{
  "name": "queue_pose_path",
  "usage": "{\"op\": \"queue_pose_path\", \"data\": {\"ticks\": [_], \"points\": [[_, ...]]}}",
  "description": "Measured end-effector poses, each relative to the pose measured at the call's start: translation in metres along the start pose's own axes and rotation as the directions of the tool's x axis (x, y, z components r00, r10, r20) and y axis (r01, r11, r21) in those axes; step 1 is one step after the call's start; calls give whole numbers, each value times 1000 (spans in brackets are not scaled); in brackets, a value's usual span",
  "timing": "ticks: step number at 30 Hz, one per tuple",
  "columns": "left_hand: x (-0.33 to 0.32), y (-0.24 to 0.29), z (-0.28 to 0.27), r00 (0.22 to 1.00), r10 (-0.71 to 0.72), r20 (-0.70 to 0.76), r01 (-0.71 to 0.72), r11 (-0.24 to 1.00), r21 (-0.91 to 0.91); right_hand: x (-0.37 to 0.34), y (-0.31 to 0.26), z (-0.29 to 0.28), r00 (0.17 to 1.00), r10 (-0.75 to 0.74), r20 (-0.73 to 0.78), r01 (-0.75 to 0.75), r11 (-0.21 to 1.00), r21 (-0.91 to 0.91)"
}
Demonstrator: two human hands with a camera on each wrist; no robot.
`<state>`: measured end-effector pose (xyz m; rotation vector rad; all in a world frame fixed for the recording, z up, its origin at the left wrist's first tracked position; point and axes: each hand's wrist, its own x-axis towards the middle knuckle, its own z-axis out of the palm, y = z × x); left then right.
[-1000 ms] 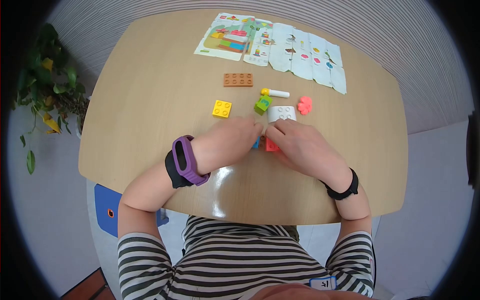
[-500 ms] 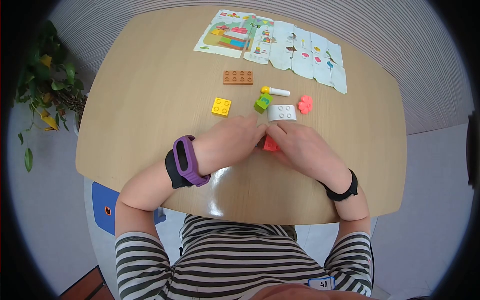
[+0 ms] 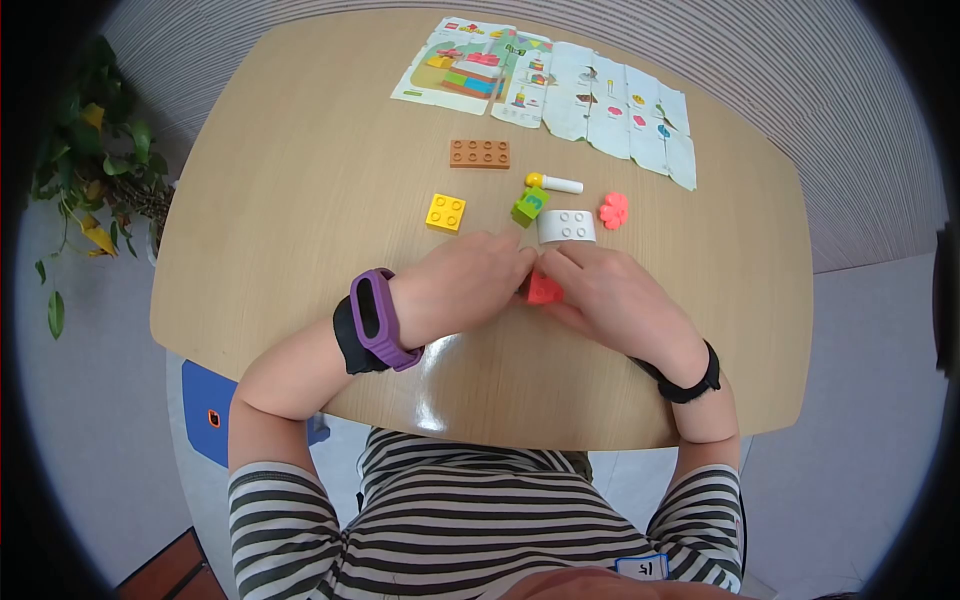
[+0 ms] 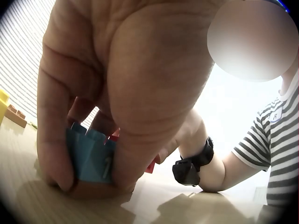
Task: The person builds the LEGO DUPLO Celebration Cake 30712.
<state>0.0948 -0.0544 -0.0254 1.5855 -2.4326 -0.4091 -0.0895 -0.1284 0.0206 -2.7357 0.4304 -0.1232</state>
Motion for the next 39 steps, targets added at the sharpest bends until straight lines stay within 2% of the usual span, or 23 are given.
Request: {"op": "queue_pose_path", "data": {"ticks": [13, 19, 22, 28, 34, 37, 39], "points": [[0, 2, -3, 999, 36, -4, -36, 999, 23, 1, 1, 9, 1000, 27, -9, -27, 999, -26], [2, 2, -1, 1000, 10, 18, -11, 999, 44, 1, 0, 7, 1000, 7, -30, -9, 998, -67], [1, -1, 1, 999, 35, -19, -33, 998, 57, 2, 0, 10, 999, 14, -33, -16, 999, -50], [2, -1, 1, 999, 14, -32, -14, 1000, 2, -1, 5, 7, 998, -33, -55, 30, 998, -54], [3, -5, 0, 999, -51, -18, 51, 999, 12, -3, 1, -2, 998, -6, -64, 2, 998, -65], [3, -8, 3, 998, -40, -49, 44, 996, 83, -2, 3, 3, 992, -54, -110, 48, 997, -61], [4, -5, 0, 994, -100, -40, 102, 993, 57, -1, 5, 5, 988, -89, -128, 79, 993, -87]]}}
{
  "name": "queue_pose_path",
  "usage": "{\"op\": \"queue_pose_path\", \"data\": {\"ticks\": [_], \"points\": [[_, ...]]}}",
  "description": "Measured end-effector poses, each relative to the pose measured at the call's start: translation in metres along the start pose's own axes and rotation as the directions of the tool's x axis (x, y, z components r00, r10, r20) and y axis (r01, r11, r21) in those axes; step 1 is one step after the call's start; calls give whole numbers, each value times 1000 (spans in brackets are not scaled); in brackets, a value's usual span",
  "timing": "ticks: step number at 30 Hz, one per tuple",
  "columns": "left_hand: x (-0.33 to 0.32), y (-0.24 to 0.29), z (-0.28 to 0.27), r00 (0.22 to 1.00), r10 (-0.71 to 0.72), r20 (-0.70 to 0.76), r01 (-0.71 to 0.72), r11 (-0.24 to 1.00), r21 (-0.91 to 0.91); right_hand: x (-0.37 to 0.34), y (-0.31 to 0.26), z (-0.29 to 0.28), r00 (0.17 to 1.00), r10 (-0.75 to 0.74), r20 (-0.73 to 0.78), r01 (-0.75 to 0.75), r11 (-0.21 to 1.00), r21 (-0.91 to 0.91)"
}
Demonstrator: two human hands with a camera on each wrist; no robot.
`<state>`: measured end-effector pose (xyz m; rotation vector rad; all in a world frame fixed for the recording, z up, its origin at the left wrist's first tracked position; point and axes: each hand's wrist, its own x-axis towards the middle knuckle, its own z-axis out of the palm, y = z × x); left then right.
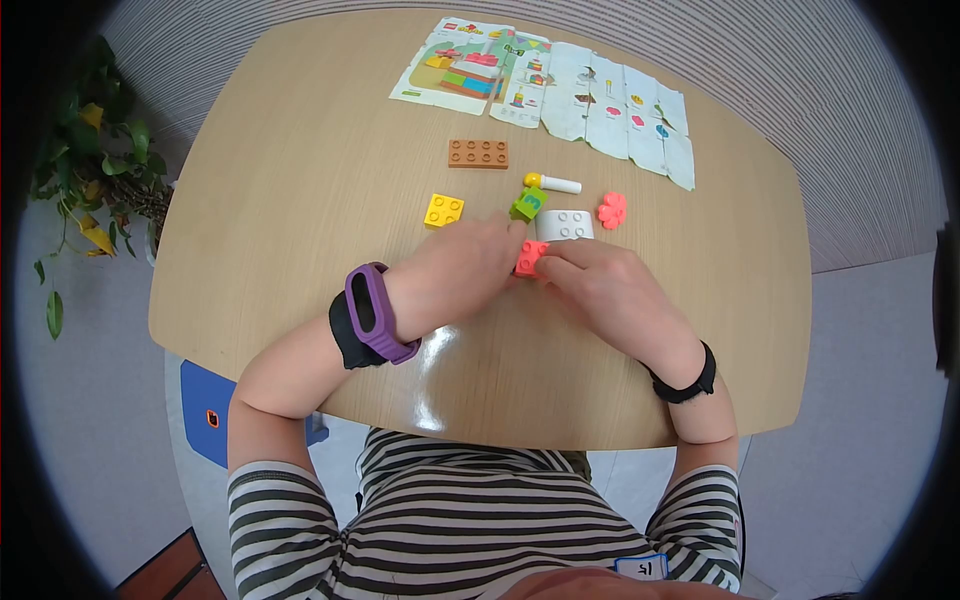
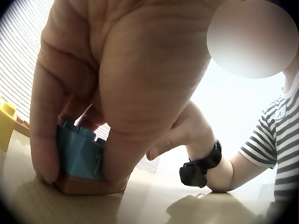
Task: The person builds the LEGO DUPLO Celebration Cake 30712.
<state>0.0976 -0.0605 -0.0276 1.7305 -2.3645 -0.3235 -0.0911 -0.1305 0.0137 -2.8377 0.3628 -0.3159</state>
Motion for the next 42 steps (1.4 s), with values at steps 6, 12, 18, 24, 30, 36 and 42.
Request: {"op": "queue_pose_path", "data": {"ticks": [6, 12, 18, 24, 30, 36, 42], "points": [[-3, 3, -22, 1000, 12, -29, -14, 998, -54, 0, 0, 1, 998, -53, -32, 51, 996, -76], [-5, -2, -17, 989, 105, -103, -108, 994, -25, 0, 2, 0, 999, 18, 46, -14, 996, -85], [0, -2, -22, 996, 72, -43, -73, 997, -27, 5, 17, 7, 997, 38, 72, -40, 999, 28], [1, -2, -24, 996, 84, -6, -85, 996, -43, 6, 20, 8, 998, 10, 65, -21, 985, 172], [0, -3, -20, 995, 101, -16, -101, 995, -4, 9, 22, 5, 981, 65, 184, -97, 981, 167], [1, -3, -17, 995, 94, -22, -94, 995, 22, 10, 26, 11, 995, 28, 100, -49, 977, 207], [4, 3, -24, 997, 24, 70, -23, 999, -22, 8, 26, 14, 994, 57, 94, -77, 973, 218]]}}
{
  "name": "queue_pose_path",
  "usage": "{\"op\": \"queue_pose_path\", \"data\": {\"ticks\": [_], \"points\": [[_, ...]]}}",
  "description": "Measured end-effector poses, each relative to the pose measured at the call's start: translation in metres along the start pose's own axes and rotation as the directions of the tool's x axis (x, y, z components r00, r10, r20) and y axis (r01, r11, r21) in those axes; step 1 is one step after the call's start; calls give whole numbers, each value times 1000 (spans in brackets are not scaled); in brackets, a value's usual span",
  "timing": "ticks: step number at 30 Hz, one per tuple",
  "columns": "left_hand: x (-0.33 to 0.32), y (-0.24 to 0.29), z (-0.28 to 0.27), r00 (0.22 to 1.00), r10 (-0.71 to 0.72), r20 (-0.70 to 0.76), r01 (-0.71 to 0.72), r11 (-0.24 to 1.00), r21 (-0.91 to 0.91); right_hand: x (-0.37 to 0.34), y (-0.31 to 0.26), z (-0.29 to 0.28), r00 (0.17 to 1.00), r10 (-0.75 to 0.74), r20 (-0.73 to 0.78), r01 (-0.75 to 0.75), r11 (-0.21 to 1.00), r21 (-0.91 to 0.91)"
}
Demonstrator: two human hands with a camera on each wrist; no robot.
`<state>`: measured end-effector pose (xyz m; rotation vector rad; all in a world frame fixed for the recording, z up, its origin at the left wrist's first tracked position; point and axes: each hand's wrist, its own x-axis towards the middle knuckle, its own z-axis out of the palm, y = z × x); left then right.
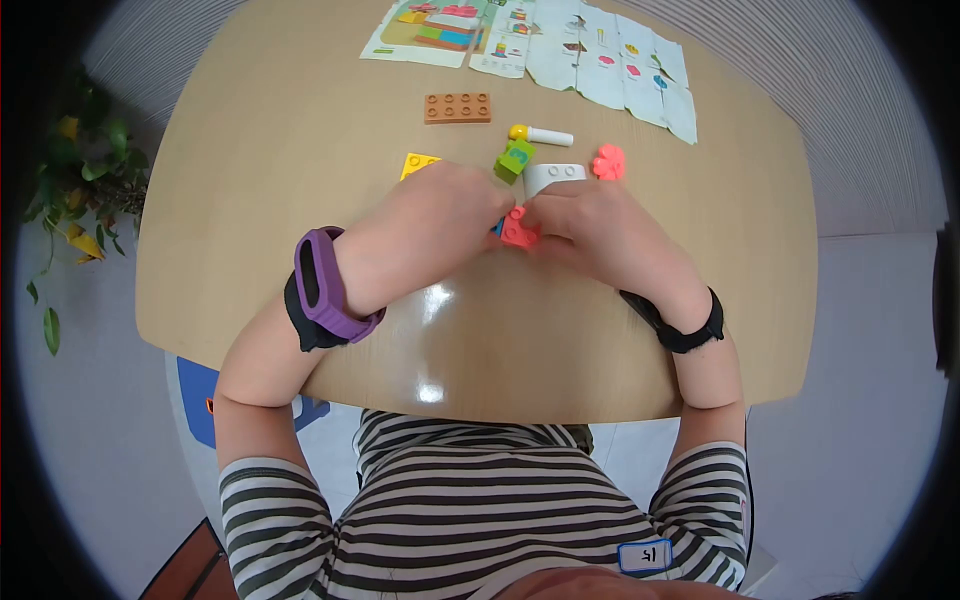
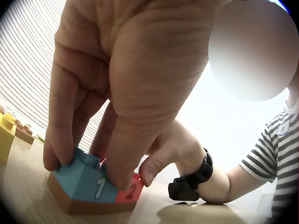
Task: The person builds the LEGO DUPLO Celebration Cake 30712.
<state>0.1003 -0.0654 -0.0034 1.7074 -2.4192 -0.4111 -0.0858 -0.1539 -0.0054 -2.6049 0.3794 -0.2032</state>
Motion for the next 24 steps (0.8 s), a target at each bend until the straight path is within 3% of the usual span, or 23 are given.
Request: {"op": "queue_pose_path", "data": {"ticks": [7, 10, 16, 19, 24], "points": [[-2, -2, -5, 996, 49, -74, -52, 998, -44, 0, -4, -2, 1000, -9, -19, 8, 1000, -18], [0, -5, -7, 998, 42, -51, -47, 993, -105, 0, -6, -5, 997, 42, 60, -38, 997, -66], [-1, -9, -7, 996, 65, -63, -73, 988, -136, -1, -6, -4, 996, 65, 63, -61, 996, -63], [-1, -10, -8, 995, 72, -68, -82, 984, -158, -2, -2, 0, 1000, -7, -28, 8, 1000, 1], [-1, -11, -10, 998, 61, -24, -64, 987, -148, -2, -1, 1, 1000, -19, -25, 19, 1000, -2]]}}
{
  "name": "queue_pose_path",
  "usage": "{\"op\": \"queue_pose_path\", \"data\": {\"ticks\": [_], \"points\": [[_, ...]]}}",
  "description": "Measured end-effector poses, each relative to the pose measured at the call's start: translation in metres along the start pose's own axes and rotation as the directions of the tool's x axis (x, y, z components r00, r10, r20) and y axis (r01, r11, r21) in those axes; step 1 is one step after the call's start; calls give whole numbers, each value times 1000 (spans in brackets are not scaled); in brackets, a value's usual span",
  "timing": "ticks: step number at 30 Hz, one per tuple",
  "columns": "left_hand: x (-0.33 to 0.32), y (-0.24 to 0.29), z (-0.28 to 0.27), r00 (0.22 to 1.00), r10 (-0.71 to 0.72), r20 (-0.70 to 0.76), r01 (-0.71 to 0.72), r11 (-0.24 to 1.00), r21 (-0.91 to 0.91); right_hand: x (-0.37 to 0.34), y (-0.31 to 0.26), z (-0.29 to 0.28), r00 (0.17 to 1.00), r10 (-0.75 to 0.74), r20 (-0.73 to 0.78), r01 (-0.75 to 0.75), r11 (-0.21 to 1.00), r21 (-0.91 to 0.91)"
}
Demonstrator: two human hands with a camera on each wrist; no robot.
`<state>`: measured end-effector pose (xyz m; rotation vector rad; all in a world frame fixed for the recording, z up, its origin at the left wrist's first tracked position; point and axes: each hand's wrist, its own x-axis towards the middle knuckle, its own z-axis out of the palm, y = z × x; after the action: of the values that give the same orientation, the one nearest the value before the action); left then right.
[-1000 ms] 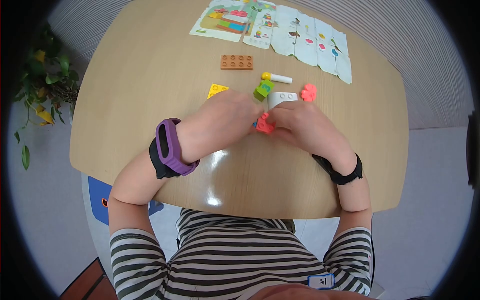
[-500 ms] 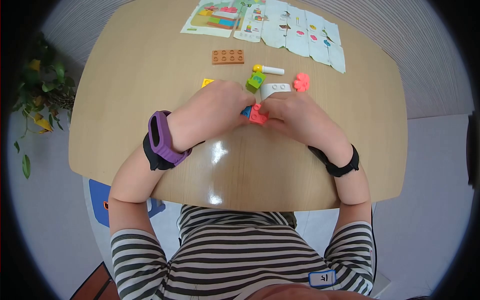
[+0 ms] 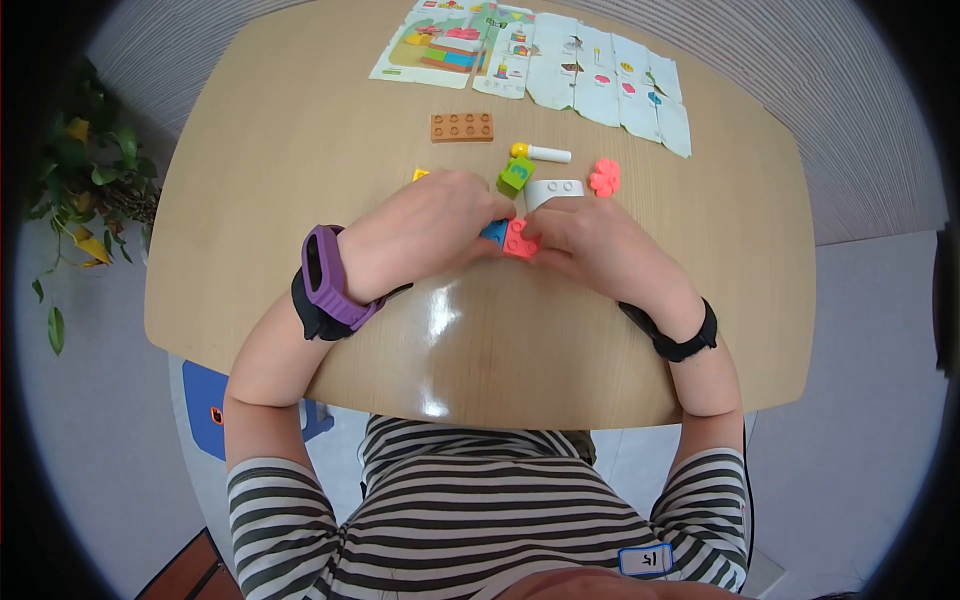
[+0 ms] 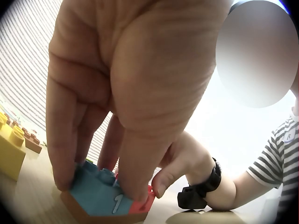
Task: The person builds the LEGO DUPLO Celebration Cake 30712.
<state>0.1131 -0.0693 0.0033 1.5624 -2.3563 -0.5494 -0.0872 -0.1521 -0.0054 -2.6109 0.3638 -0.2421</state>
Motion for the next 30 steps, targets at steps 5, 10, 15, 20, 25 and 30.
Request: {"op": "queue_pose_path", "data": {"ticks": [5, 10, 15, 20, 25, 30], "points": [[-1, 5, 4, 995, -83, 51, 78, 993, 90, 0, -1, -1, 1000, 1, 23, 0, 1000, -22], [-9, 3, 9, 997, -77, -4, 76, 972, 222, -2, -9, -1, 992, -114, -60, 108, 990, -91], [-12, 3, 8, 994, -113, 11, 107, 964, 244, -1, -18, -4, 992, -123, -7, 121, 980, -156], [-12, -2, 14, 996, -60, -58, 72, 970, 233, -3, -23, -5, 988, -149, -30, 139, 968, -209], [-11, 3, 8, 997, -70, -31, 74, 984, 162, -4, -22, -4, 989, -146, -31, 136, 967, -217], [-8, 0, 11, 998, -66, -22, 69, 988, 138, -5, -22, -5, 997, -64, 45, 73, 974, -216]]}}
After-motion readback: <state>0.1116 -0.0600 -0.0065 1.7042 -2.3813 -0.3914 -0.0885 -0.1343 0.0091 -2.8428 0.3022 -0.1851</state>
